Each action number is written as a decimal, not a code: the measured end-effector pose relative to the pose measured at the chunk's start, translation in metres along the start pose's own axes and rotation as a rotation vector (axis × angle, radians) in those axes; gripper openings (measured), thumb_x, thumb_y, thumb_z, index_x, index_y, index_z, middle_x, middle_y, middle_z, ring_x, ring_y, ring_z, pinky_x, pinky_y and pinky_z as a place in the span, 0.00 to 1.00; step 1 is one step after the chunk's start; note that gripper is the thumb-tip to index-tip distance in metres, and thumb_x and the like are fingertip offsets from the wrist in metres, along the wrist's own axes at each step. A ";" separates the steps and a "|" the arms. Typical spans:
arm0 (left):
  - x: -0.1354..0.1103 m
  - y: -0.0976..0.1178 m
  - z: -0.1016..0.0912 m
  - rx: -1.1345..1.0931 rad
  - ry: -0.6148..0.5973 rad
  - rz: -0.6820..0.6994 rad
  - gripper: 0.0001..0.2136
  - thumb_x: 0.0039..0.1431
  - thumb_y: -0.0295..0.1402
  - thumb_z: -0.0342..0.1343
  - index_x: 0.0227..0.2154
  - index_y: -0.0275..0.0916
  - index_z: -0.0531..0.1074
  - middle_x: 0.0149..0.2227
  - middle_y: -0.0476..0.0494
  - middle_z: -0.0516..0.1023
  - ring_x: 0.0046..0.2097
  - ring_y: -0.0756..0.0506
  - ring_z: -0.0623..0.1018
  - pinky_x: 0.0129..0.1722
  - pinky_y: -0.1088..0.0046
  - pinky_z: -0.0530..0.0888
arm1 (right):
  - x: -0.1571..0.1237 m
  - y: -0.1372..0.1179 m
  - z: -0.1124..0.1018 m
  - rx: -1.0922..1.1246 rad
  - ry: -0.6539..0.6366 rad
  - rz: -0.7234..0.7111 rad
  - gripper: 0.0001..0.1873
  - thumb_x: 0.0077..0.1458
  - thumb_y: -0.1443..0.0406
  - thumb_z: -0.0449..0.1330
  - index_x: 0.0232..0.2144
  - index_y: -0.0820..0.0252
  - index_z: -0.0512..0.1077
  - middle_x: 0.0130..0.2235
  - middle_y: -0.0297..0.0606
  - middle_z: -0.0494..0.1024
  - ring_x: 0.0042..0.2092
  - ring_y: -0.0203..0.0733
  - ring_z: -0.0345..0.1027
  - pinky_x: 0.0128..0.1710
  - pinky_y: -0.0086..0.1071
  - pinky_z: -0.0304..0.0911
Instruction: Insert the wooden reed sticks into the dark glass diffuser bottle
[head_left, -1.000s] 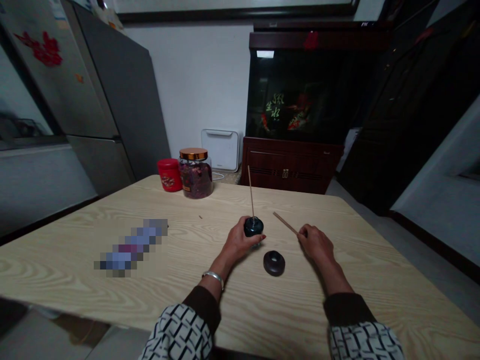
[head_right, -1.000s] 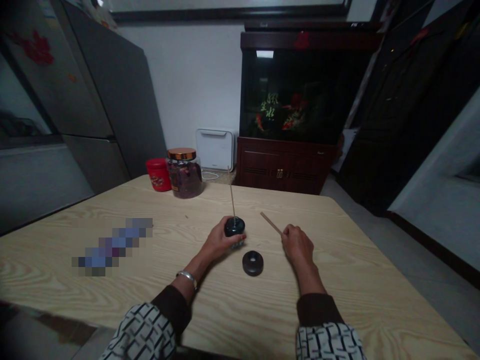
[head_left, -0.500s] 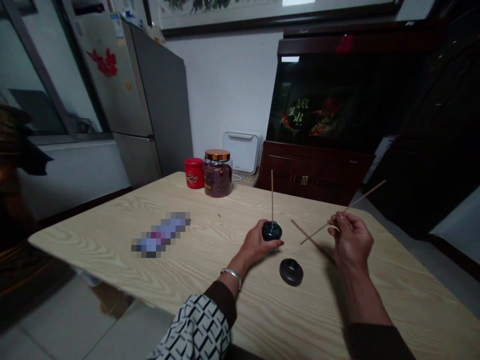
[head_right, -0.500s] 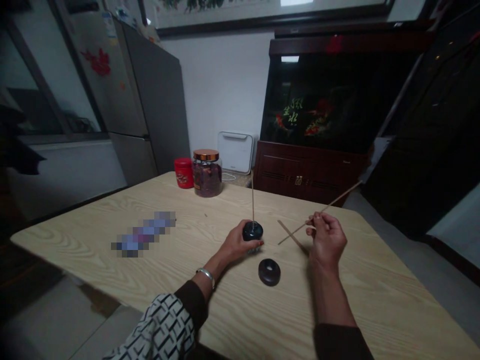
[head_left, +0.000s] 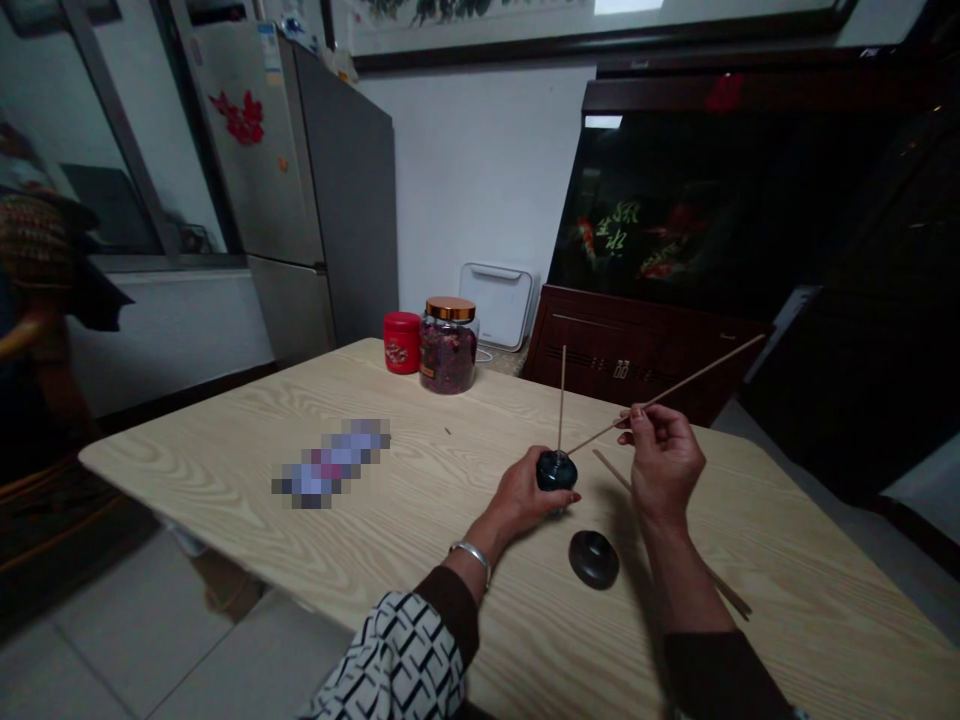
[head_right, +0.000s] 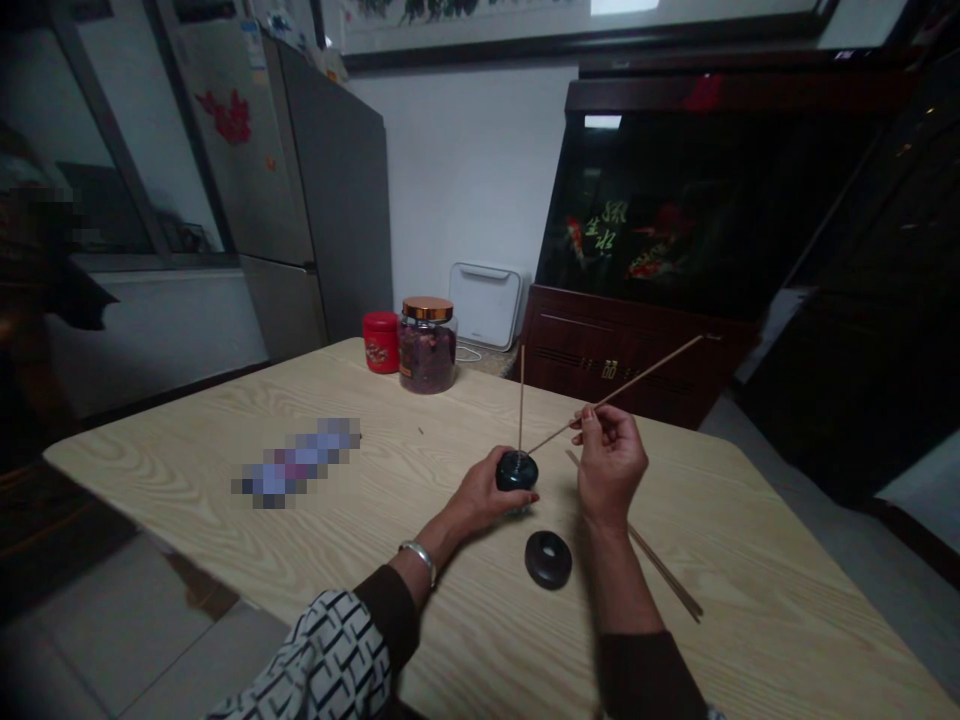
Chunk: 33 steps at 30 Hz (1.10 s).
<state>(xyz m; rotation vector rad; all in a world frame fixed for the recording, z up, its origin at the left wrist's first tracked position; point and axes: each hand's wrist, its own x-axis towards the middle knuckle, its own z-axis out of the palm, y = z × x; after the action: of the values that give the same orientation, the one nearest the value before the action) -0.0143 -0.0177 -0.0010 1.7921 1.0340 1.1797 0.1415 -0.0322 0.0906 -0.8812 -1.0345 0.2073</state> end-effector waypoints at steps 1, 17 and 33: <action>0.000 0.000 0.000 0.001 0.000 0.000 0.31 0.41 0.45 0.70 0.48 0.39 0.69 0.38 0.45 0.77 0.39 0.45 0.75 0.38 0.71 0.71 | -0.001 -0.002 0.001 -0.016 -0.017 -0.011 0.12 0.54 0.59 0.64 0.34 0.61 0.70 0.30 0.34 0.76 0.29 0.35 0.69 0.26 0.28 0.66; 0.003 0.002 0.000 -0.001 -0.018 -0.007 0.29 0.42 0.41 0.69 0.48 0.39 0.68 0.40 0.43 0.77 0.41 0.43 0.75 0.41 0.69 0.70 | -0.022 0.022 -0.013 -0.398 -0.438 0.116 0.16 0.61 0.53 0.53 0.35 0.58 0.72 0.33 0.37 0.77 0.36 0.39 0.71 0.36 0.31 0.64; 0.001 0.006 0.000 -0.054 -0.036 -0.017 0.28 0.44 0.40 0.68 0.48 0.38 0.68 0.40 0.43 0.77 0.41 0.43 0.76 0.43 0.67 0.72 | -0.001 0.057 -0.109 -1.403 -0.652 0.414 0.08 0.53 0.63 0.56 0.30 0.54 0.75 0.38 0.41 0.80 0.39 0.45 0.73 0.30 0.32 0.56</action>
<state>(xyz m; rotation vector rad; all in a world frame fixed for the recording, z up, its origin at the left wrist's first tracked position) -0.0129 -0.0194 0.0047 1.7530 0.9861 1.1506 0.2433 -0.0542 0.0252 -2.4180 -1.5815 0.0838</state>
